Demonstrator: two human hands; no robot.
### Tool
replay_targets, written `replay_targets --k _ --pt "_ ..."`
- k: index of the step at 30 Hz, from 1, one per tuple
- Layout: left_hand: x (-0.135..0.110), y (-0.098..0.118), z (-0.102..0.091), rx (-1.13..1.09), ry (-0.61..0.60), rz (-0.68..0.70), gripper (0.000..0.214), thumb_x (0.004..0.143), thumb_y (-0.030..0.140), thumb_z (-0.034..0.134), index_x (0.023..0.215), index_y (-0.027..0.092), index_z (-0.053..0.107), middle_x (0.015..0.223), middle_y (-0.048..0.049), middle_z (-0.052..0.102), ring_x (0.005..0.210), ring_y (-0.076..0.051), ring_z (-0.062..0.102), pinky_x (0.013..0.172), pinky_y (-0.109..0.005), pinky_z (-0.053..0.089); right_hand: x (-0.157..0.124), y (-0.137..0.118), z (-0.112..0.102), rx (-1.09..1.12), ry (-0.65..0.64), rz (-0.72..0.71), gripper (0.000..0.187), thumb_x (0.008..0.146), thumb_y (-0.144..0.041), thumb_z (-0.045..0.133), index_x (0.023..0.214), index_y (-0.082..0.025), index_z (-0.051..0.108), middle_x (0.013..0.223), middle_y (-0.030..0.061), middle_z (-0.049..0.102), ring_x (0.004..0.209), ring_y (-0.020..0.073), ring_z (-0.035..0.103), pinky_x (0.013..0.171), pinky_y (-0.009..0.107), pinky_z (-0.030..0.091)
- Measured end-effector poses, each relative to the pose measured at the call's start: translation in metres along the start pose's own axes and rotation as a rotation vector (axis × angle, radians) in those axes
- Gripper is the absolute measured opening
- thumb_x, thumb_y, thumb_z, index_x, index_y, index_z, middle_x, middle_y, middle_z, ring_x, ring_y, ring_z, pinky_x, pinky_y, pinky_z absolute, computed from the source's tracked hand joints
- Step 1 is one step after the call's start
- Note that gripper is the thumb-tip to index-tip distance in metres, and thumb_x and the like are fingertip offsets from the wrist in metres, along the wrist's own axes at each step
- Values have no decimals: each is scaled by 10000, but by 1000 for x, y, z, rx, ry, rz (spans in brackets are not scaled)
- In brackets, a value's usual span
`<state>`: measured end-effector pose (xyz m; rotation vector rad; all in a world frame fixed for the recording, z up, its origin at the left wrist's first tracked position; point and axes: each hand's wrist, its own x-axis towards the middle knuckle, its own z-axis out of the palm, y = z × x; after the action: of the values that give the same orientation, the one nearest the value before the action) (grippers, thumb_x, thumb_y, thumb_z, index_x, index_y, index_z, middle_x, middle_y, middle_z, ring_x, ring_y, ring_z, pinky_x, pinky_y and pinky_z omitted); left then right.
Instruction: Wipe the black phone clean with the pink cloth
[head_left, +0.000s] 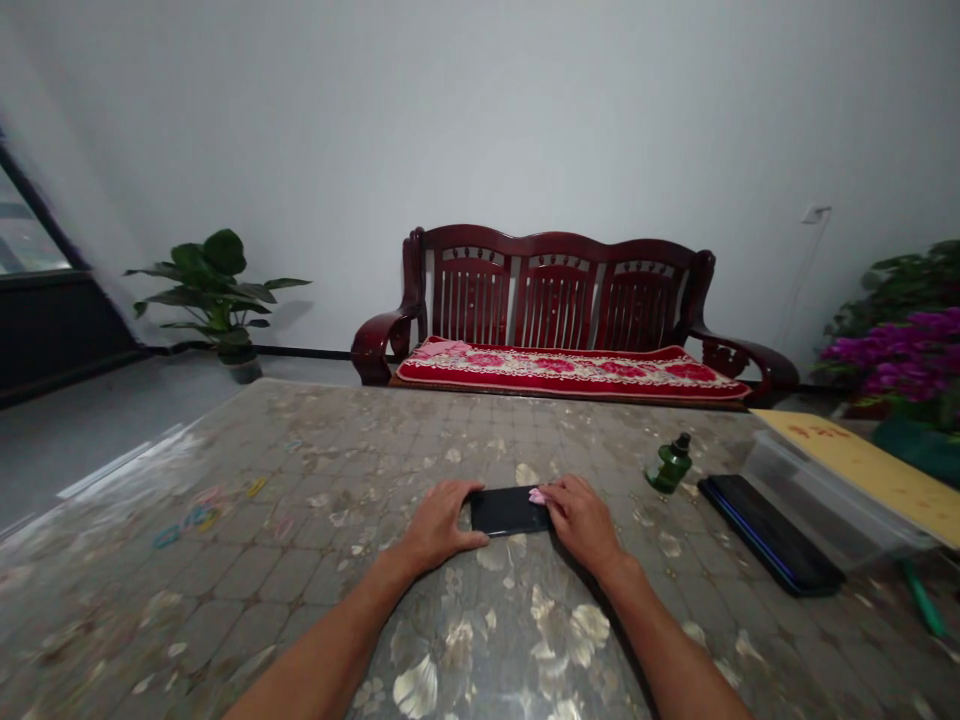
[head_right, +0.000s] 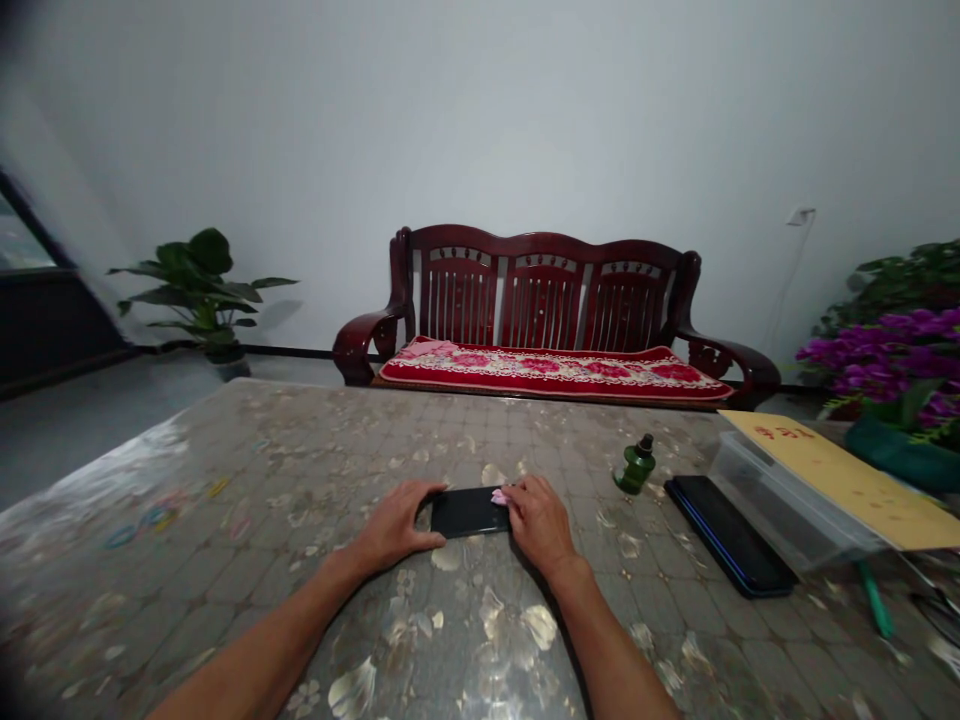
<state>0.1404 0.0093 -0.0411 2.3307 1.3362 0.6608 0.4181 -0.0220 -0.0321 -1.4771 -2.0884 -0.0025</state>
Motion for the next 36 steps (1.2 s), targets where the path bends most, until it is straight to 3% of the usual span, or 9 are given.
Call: replay_targets --k 4,12,24,30,36 --pt "1 1 0 -38 -8 -16 679 635 415 857 1239 206 627 1195 -102 677 1125 -323 610 984 -440 477 3 -2 -5 8 -44 2 197 968 -247 566 1008 -251 759 876 46 650 887 199 590 797 285 444" --pt "0 -1 2 -60 13 -8 635 640 423 856 1193 213 627 1145 -85 674 1092 -306 613 951 -430 485 -2 -14 3 36 -97 -86 231 986 -190 507 978 -226 735 864 46 625 860 182 585 762 258 432" --pt "0 1 2 -78 19 -25 599 644 338 842 1179 209 607 1149 -85 671 1108 -303 611 958 -418 485 1 -5 7 -59 81 92 159 957 -188 542 934 -216 697 878 53 681 865 211 623 782 293 447" --pt "0 4 1 -82 29 -36 609 634 321 848 1177 205 599 1137 -84 672 1098 -301 613 955 -430 488 0 -16 9 77 -58 -62 193 958 -168 531 979 -224 714 895 46 664 871 186 617 779 265 455" --pt "-1 6 1 -86 11 -22 611 659 265 812 1220 210 576 1178 -89 658 1130 -300 602 993 -446 480 2 -6 3 -80 -47 123 240 911 -102 509 944 -209 721 899 63 660 897 204 612 791 284 456"
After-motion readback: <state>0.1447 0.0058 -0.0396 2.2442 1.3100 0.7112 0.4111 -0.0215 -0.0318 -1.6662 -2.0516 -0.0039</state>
